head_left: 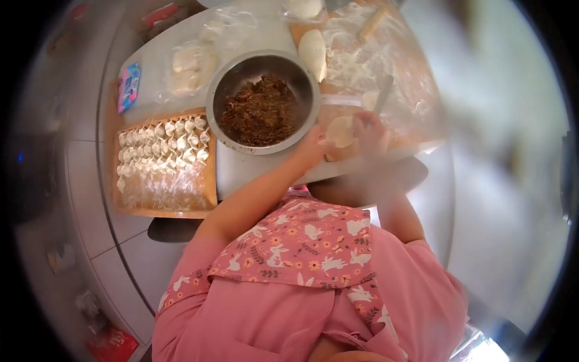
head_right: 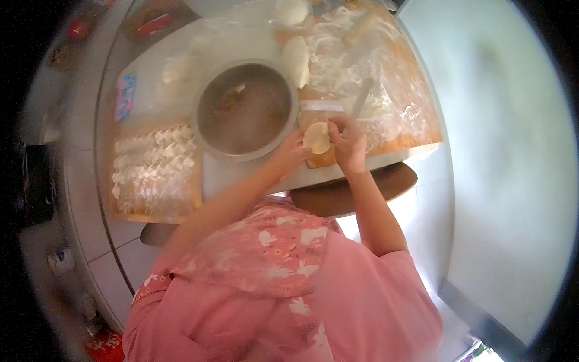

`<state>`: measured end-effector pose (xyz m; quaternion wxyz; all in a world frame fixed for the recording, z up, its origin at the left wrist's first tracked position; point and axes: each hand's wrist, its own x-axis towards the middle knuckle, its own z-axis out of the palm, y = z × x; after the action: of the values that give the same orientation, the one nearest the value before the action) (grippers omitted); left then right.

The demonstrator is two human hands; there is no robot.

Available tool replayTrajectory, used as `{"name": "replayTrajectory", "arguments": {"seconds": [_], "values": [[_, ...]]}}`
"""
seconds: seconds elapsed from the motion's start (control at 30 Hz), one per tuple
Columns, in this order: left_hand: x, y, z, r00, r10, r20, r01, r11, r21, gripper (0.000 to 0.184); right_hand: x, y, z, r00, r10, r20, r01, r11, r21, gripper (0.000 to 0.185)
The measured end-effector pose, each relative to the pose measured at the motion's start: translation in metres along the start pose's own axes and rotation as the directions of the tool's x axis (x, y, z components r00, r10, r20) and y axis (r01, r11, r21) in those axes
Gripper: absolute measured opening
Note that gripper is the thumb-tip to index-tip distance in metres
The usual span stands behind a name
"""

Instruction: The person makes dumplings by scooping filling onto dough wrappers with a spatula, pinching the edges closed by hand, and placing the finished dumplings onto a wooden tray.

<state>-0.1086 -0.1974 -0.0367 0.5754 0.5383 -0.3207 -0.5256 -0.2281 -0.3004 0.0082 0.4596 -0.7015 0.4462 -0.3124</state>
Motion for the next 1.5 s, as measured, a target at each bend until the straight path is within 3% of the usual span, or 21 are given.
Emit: {"name": "replayTrajectory", "arguments": {"seconds": [0.07,0.13,0.27,0.33,0.37,0.4,0.43,0.53,0.57,0.6,0.67,0.73,0.77,0.83,0.9,0.97,1.03,1.07,1.1,1.17,1.5], "values": [[0.006,-0.009,0.001,0.987,0.0,0.162,0.032,0.98,-0.197,0.061,0.0,0.007,0.002,0.999,0.025,0.027,-0.026,0.999,0.025,0.012],[0.009,-0.021,0.003,0.98,-0.126,0.153,0.155,0.969,-0.191,0.067,0.006,0.019,0.01,0.996,0.053,0.07,-0.066,0.979,0.191,0.012],[0.015,-0.03,0.012,0.996,-0.086,-0.003,0.085,0.994,-0.073,0.064,0.002,0.013,0.023,0.959,0.267,0.099,-0.285,0.908,0.308,0.013],[0.017,-0.03,0.013,0.994,0.046,-0.096,-0.063,0.982,-0.178,0.063,0.003,0.021,0.028,0.983,0.166,0.072,-0.178,0.961,0.21,0.014],[0.016,-0.034,0.01,0.987,-0.029,-0.16,0.016,0.997,-0.081,0.052,0.002,0.023,0.026,0.992,0.11,0.059,-0.111,0.994,0.002,0.016],[0.019,-0.041,0.006,0.983,-0.026,-0.181,0.012,0.997,-0.075,0.052,0.001,0.03,0.026,0.992,0.103,0.078,-0.104,0.994,0.011,0.016],[0.024,-0.051,0.002,0.99,-0.064,-0.127,0.066,0.998,0.013,0.045,0.0,0.03,0.028,0.988,-0.138,0.073,0.146,0.983,-0.114,0.017],[0.037,-0.076,-0.003,0.997,-0.055,-0.06,0.06,0.995,0.075,0.028,-0.004,0.029,0.033,0.991,-0.001,0.134,0.015,0.994,-0.11,0.025],[0.033,-0.067,-0.001,0.973,-0.21,-0.094,0.199,0.974,-0.111,0.026,-0.001,0.067,0.039,0.962,-0.208,0.174,0.248,0.935,-0.253,0.028],[0.029,-0.051,0.002,0.928,-0.361,-0.094,0.32,0.9,-0.298,0.024,0.001,0.08,0.042,0.947,-0.233,0.221,0.296,0.9,-0.32,0.029],[0.016,-0.009,0.004,0.915,-0.397,-0.074,0.321,0.827,-0.46,0.024,0.007,0.105,0.047,0.908,-0.28,0.312,0.398,0.808,-0.434,0.033],[0.006,0.019,0.003,0.902,-0.424,0.08,0.362,0.644,-0.674,0.026,-0.007,0.037,0.035,0.989,-0.024,0.149,0.07,0.948,-0.311,0.032],[0.005,0.016,0.002,0.896,-0.424,0.131,0.377,0.57,-0.73,0.026,-0.009,0.039,0.036,0.983,-0.137,0.126,0.172,0.926,-0.337,0.03],[0.016,-0.027,0.0,0.959,-0.28,0.042,0.244,0.746,-0.62,0.029,-0.011,0.044,0.036,0.986,-0.111,0.127,0.144,0.945,-0.293,0.028],[0.013,-0.006,0.002,0.946,-0.32,0.052,0.301,0.806,-0.509,0.033,-0.01,0.061,0.038,0.988,-0.082,0.13,0.112,0.962,-0.25,0.027],[0.017,-0.008,0.0,0.931,-0.36,0.054,0.352,0.851,-0.389,0.037,-0.009,0.078,0.04,0.949,-0.222,0.224,0.303,0.836,-0.458,0.025],[0.024,-0.037,-0.006,0.823,-0.515,0.24,0.507,0.477,-0.718,0.044,-0.013,0.061,0.039,0.938,-0.237,0.254,0.326,0.853,-0.407,0.023],[0.023,-0.035,-0.005,0.824,-0.514,0.239,0.507,0.478,-0.718,0.044,-0.016,0.049,0.035,0.942,-0.222,0.252,0.303,0.886,-0.351,0.022],[0.014,0.002,-0.001,0.857,-0.482,0.182,0.489,0.651,-0.581,0.043,-0.019,0.038,0.032,0.945,-0.208,0.251,0.279,0.915,-0.293,0.021],[0.01,0.018,0.002,0.89,-0.435,0.137,0.45,0.791,-0.413,0.042,-0.026,0.025,0.024,0.854,-0.323,0.408,0.482,0.787,-0.386,0.02],[0.009,-0.016,-0.002,0.861,-0.398,0.317,0.507,0.727,-0.463,0.029,-0.045,0.002,0.005,0.845,-0.441,0.302,0.507,0.841,-0.188,0.019]]}}
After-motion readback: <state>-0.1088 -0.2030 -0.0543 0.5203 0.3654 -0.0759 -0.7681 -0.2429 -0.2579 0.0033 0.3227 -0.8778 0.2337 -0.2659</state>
